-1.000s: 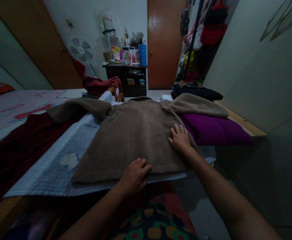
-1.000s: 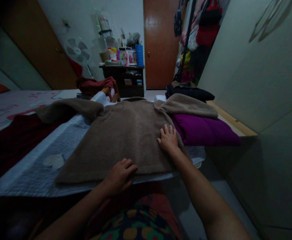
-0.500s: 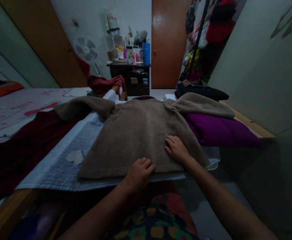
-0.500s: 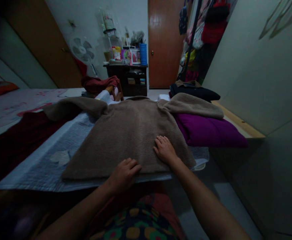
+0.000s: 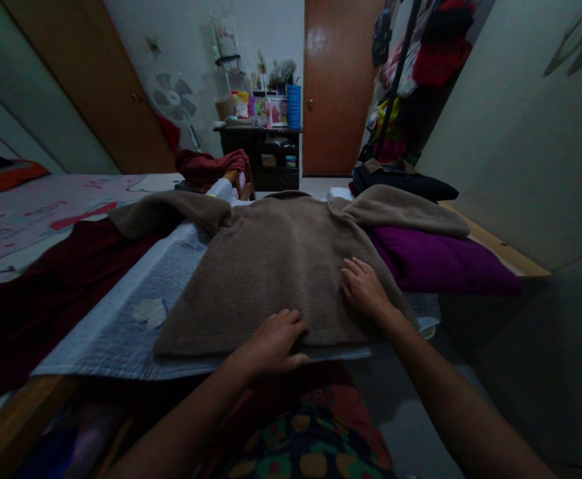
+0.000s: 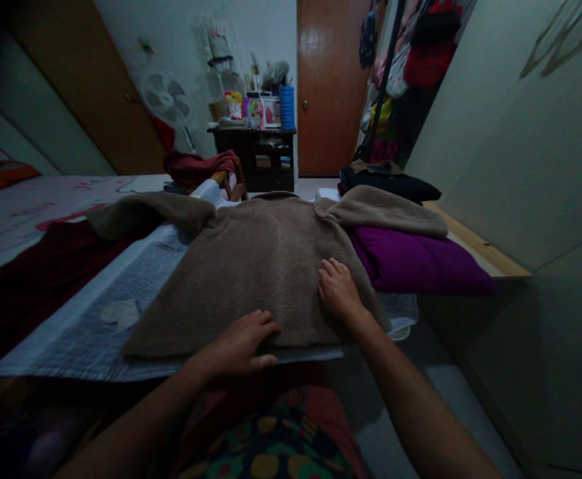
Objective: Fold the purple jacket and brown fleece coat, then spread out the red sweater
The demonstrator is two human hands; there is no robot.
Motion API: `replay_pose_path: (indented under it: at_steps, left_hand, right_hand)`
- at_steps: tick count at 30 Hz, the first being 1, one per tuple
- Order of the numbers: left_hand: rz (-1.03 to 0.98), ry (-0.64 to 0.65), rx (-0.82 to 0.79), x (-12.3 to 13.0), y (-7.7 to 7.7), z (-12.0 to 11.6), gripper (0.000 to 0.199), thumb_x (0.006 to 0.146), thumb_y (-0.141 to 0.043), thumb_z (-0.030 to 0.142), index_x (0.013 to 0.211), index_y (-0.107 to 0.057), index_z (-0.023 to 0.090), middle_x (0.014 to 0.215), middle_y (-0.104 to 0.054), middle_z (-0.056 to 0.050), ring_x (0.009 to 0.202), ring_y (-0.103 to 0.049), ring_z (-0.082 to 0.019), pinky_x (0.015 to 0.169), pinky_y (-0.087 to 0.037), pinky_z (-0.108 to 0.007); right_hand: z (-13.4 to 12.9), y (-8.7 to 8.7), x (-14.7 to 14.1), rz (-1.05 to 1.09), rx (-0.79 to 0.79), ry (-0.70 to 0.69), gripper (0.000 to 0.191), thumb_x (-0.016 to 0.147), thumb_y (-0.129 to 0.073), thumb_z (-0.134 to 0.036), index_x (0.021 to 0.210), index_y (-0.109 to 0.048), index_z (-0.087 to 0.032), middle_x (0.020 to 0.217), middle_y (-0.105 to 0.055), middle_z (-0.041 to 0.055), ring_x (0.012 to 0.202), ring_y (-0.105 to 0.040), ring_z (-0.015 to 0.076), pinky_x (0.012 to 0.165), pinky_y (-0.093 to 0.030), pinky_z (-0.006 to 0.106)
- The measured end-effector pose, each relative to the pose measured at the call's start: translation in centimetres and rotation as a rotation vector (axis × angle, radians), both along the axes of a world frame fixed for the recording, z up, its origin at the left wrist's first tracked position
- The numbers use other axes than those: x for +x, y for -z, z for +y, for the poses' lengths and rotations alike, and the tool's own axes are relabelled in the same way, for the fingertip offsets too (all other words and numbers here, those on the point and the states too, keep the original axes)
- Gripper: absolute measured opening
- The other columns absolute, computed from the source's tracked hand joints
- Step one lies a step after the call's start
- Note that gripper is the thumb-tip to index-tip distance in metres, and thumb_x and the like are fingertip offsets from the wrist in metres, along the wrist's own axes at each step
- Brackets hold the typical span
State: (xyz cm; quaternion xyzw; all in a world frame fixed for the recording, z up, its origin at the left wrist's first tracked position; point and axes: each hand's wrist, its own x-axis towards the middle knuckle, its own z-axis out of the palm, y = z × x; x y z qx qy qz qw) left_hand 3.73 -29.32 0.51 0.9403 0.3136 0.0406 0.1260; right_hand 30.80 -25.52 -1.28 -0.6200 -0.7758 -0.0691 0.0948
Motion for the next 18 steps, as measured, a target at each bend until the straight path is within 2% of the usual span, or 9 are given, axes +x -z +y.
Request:
replay_pose_path:
  at_steps: [3, 6, 9, 12, 18]
  left_hand:
    - [-0.054, -0.002, 0.009, 1.3, -0.1, 1.9, 0.024, 0.093, -0.049, 0.038, 0.099, -0.065, 0.022, 0.100, -0.062, -0.006, 0.096, -0.058, -0.022, 0.083, -0.048, -0.035]
    - [-0.096, -0.042, 0.105, 3.3, 1.4, 4.0, 0.031, 0.095, -0.047, 0.035, 0.120, -0.060, 0.023, 0.131, -0.057, -0.009, 0.124, -0.048, -0.026, 0.104, -0.037, -0.045]
    - [-0.029, -0.064, 0.109, 4.9, 3.7, 5.1, 0.052, 0.093, -0.049, 0.048, 0.139, -0.046, 0.025, 0.152, -0.040, -0.010, 0.142, -0.028, -0.031, 0.113, -0.021, -0.057]
    - [0.030, -0.052, 0.084, 5.5, 5.1, 5.1, 0.068, 0.090, -0.044, 0.062, 0.146, -0.038, 0.026, 0.156, -0.033, -0.011, 0.144, -0.023, -0.033, 0.114, -0.011, -0.062]
    - [0.085, -0.046, 0.085, 5.6, 5.4, 4.6, 0.076, 0.088, -0.039, 0.069, 0.150, -0.032, 0.026, 0.159, -0.025, -0.012, 0.146, -0.017, -0.036, 0.114, -0.006, -0.062]
  right_hand:
    - [0.5, -1.1, 1.6, -0.057, 0.057, 0.207, 0.040, 0.091, -0.042, -0.017, 0.129, -0.055, -0.013, 0.148, -0.042, 0.0178, 0.138, -0.033, 0.0332, 0.107, -0.032, 0.047]
    - [1.0, -1.7, 2.6, -0.120, 0.007, 0.349, 0.043, 0.093, -0.041, -0.022, 0.134, -0.048, -0.012, 0.145, -0.040, 0.0234, 0.126, -0.045, 0.0362, 0.097, -0.040, 0.047]
    - [1.4, -2.2, 2.6, -0.151, -0.047, 0.388, 0.043, 0.095, -0.041, -0.032, 0.133, -0.047, -0.013, 0.136, -0.046, 0.0252, 0.111, -0.055, 0.0341, 0.086, -0.046, 0.042]
    - [1.7, -2.9, 2.3, -0.151, -0.087, 0.406, 0.042, 0.095, -0.043, -0.039, 0.130, -0.047, -0.015, 0.124, -0.051, 0.0212, 0.103, -0.058, 0.0310, 0.078, -0.047, 0.038]
    - [2.2, -3.8, 2.9, -0.154, -0.164, 0.414, 0.044, 0.094, -0.048, -0.042, 0.130, -0.047, -0.017, 0.123, -0.050, 0.0191, 0.087, -0.065, 0.0248, 0.073, -0.047, 0.035]
